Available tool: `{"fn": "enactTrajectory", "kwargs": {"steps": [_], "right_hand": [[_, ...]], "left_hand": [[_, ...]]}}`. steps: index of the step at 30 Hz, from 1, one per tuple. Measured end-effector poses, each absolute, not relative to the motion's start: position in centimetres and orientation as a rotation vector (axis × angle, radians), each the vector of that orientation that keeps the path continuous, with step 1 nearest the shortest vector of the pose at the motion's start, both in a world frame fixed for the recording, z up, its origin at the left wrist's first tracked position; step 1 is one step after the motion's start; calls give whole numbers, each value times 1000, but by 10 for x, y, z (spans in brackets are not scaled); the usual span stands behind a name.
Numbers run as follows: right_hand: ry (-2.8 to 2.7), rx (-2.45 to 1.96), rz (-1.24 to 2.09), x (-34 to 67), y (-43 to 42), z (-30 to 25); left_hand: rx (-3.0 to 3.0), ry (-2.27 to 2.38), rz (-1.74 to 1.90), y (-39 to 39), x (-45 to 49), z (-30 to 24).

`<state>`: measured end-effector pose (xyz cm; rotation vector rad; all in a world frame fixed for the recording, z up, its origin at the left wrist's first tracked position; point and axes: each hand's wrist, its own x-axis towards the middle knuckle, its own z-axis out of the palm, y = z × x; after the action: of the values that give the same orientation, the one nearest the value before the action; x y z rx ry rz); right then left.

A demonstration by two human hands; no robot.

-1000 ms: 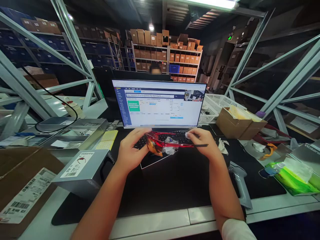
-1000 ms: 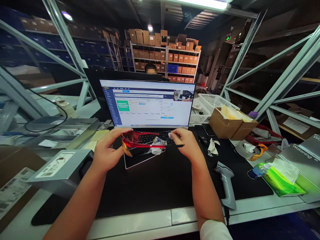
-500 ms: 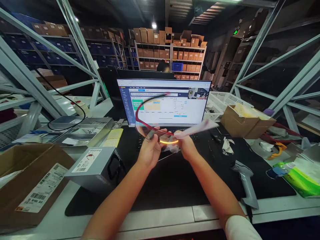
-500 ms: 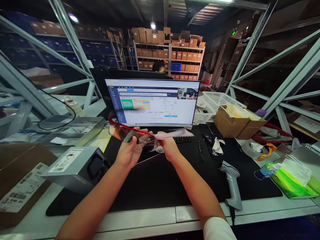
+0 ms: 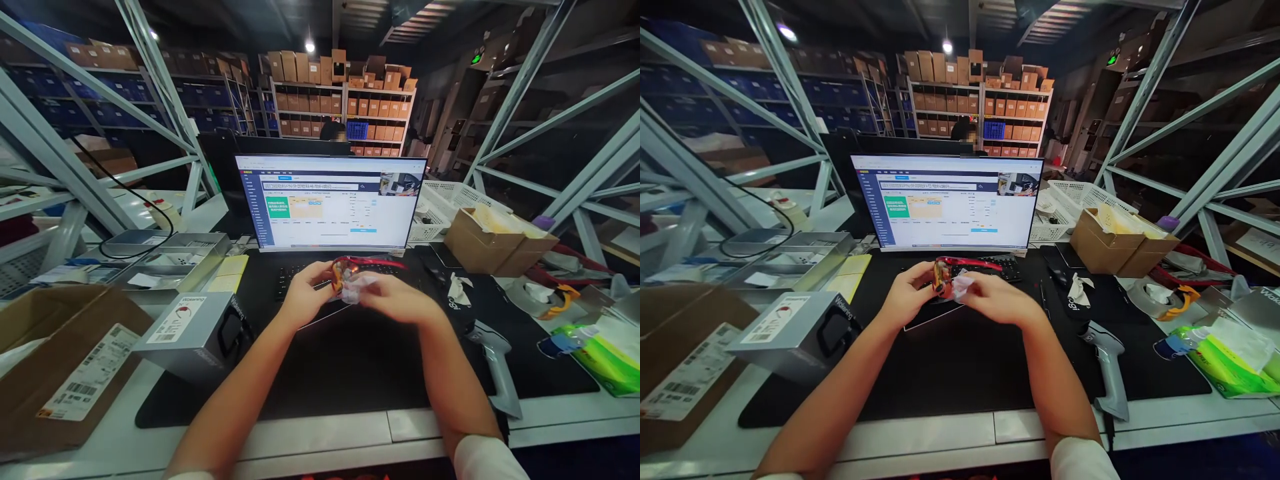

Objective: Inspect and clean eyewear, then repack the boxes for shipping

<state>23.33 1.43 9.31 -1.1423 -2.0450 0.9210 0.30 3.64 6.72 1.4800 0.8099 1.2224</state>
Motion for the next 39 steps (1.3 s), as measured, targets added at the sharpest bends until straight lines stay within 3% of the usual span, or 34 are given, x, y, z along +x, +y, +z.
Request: {"fn": "enactTrajectory", "kwargs": {"steps": [7, 13, 19, 29, 39], "right_hand": [[-1192, -901, 719, 275, 37, 88], [-1712, -1043, 505, 231, 13, 94], [-1996, -1245, 628, 242, 33, 78], [-2110, -1242, 574, 210, 77, 25], [-1773, -1450, 369, 228, 39, 72]], "left_hand": [[1909, 1149, 1538, 36, -4, 72], [1289, 952, 1402, 40, 8, 65], [886, 735, 1447, 51, 2, 68], [925, 726, 1405, 49, 0, 70], [1211, 655, 1106, 36, 6, 65]]}}
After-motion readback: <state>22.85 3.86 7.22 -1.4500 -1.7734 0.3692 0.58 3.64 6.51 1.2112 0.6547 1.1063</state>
